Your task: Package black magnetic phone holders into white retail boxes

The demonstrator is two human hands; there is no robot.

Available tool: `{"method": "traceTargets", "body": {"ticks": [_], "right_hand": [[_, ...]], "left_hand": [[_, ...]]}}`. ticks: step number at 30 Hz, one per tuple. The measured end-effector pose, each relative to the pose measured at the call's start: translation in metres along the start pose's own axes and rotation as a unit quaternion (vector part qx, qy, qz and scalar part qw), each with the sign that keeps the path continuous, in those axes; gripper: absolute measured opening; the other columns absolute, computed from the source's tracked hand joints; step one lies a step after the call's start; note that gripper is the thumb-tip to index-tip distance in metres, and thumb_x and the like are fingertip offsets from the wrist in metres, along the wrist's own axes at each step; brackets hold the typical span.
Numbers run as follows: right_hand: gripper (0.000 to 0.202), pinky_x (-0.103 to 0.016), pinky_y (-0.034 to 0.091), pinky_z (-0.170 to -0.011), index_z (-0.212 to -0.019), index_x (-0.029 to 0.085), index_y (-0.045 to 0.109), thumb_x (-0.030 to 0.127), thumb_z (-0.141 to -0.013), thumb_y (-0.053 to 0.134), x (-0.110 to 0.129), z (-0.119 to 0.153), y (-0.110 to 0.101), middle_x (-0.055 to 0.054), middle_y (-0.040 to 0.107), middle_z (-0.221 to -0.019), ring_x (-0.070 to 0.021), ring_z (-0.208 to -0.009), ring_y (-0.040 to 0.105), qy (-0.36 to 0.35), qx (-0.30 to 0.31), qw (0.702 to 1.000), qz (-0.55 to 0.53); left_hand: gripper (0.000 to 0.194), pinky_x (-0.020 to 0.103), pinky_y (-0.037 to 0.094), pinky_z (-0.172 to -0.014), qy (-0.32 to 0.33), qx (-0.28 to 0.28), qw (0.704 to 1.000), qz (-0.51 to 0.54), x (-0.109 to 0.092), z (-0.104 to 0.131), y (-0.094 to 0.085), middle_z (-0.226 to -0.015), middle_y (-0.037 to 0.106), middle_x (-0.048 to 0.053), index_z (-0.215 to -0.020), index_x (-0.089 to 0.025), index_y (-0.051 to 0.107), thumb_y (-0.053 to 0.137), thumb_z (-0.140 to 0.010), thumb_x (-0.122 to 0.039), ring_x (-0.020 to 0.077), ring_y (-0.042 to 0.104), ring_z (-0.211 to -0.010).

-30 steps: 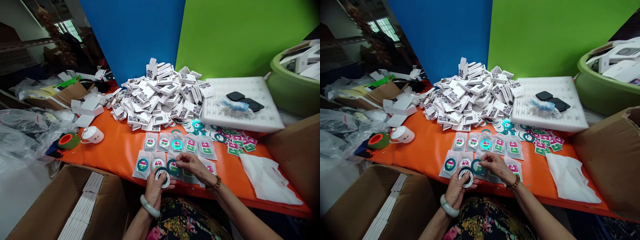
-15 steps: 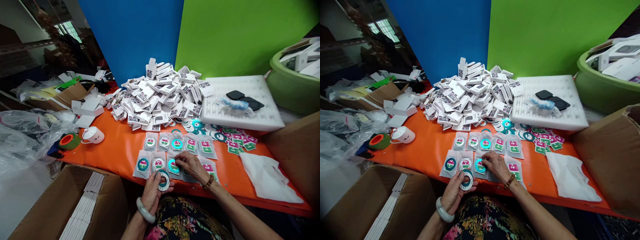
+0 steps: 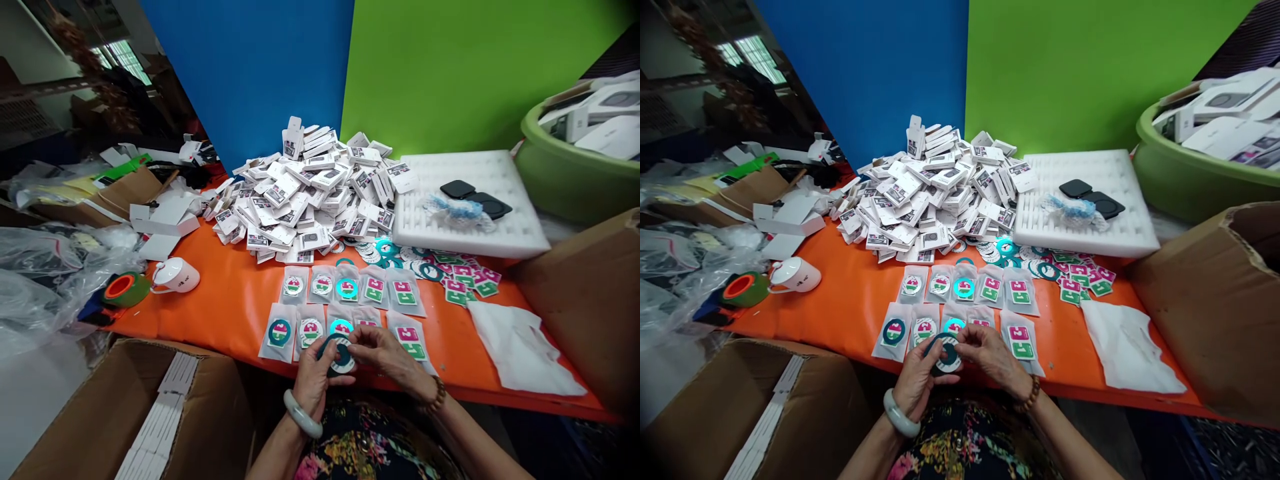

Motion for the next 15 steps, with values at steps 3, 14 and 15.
{"method": "traceTargets", "body": {"ticks": [3, 14, 15], "right_hand": [[0.026, -0.022, 0.035, -0.055, -0.07, 0.015, 0.058, 0.039, -0.065, 0.069, -0.004, 0.001, -0.002, 0.003, 0.054, -0.063, -0.0089, -0.058, 0.046, 0.015, -0.005, 0.999, -0.032], [0.031, -0.024, 0.04, -0.057, -0.069, 0.017, 0.059, 0.042, -0.058, 0.073, -0.009, 0.01, -0.036, 0.002, 0.057, -0.065, -0.0115, -0.06, 0.051, -0.009, -0.127, 0.992, -0.025], [0.031, -0.024, 0.04, -0.057, -0.069, 0.017, 0.059, 0.042, -0.057, 0.074, -0.008, 0.011, -0.041, 0.002, 0.057, -0.065, -0.0113, -0.06, 0.051, -0.013, -0.136, 0.99, -0.022]], "left_hand": [[0.039, 0.023, 0.053, -0.051, 0.005, 0.005, 1.0, -0.006, 0.0, 0.002, 0.0, -0.076, 0.056, 0.001, -0.093, -0.013, 0.06, 0.067, -0.071, -0.044, 0.0164, 0.063, -0.067], [0.037, 0.027, 0.055, -0.053, -0.036, -0.006, 0.999, 0.037, 0.008, 0.001, -0.003, -0.07, 0.06, -0.001, -0.088, -0.015, 0.052, 0.072, -0.067, -0.038, 0.0221, 0.068, -0.068], [0.038, 0.027, 0.054, -0.053, -0.035, -0.005, 0.999, 0.033, 0.008, 0.001, -0.003, -0.071, 0.061, -0.001, -0.089, -0.015, 0.051, 0.072, -0.067, -0.038, 0.0228, 0.068, -0.068]]}}
Point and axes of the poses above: each hand's wrist, its own z-axis away from the middle knuckle, its own y-axis out of the palm, x = y × z, the point moved 1 cm from there along -z, towards the middle knuckle
